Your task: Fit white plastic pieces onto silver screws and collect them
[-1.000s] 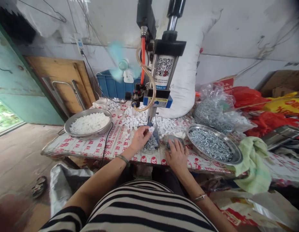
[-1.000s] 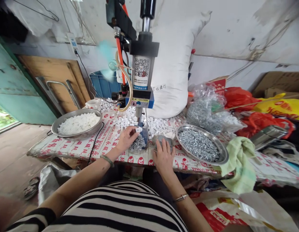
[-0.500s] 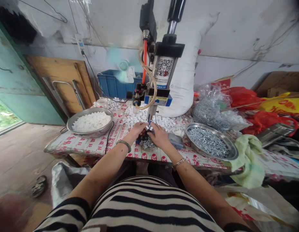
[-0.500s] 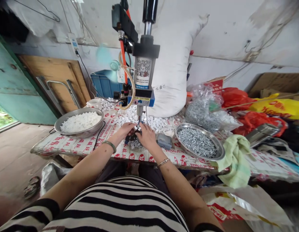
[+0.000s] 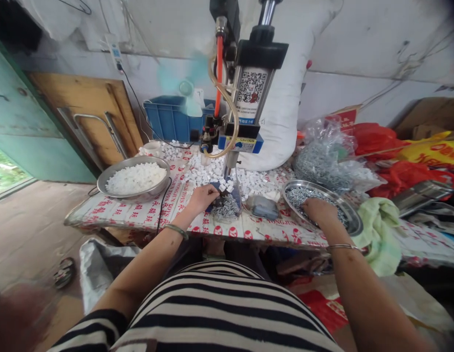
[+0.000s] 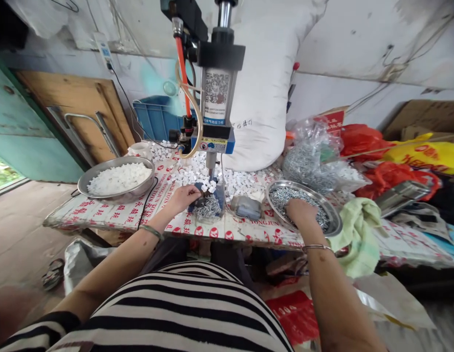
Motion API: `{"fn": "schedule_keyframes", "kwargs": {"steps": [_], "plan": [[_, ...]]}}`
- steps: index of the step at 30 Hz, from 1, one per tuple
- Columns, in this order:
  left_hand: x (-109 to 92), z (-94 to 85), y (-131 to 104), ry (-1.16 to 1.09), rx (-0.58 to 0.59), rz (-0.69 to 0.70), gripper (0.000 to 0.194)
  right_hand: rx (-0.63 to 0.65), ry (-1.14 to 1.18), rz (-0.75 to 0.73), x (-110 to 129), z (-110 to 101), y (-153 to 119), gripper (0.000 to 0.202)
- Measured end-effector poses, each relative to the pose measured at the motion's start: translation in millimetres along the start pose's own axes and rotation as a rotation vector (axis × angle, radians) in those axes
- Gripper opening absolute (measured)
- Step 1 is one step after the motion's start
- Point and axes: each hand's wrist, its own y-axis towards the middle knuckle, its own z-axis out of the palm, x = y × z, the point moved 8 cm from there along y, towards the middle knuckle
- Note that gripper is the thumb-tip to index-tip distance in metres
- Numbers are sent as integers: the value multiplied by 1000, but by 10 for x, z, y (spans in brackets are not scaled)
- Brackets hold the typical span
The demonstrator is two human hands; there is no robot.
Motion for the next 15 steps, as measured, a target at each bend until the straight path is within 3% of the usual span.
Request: {"fn": "schedule_keyframes", "kwargs": {"steps": [4,8,12,15], "plan": [[44,-10,-18,-159,-31,-19,7,-19,-7,-15,45,21,5,32],[166,55,-72,-485,-35,-154,14,-114,78,-15,30,-41,27,33],[159,169,-159,-846,-5,-279,26,-297,341,-29,-13,-230,-4,28],[37,264,-213,-1035,56,-308,35,-412,772,-143,222,-455,-203,17]]}}
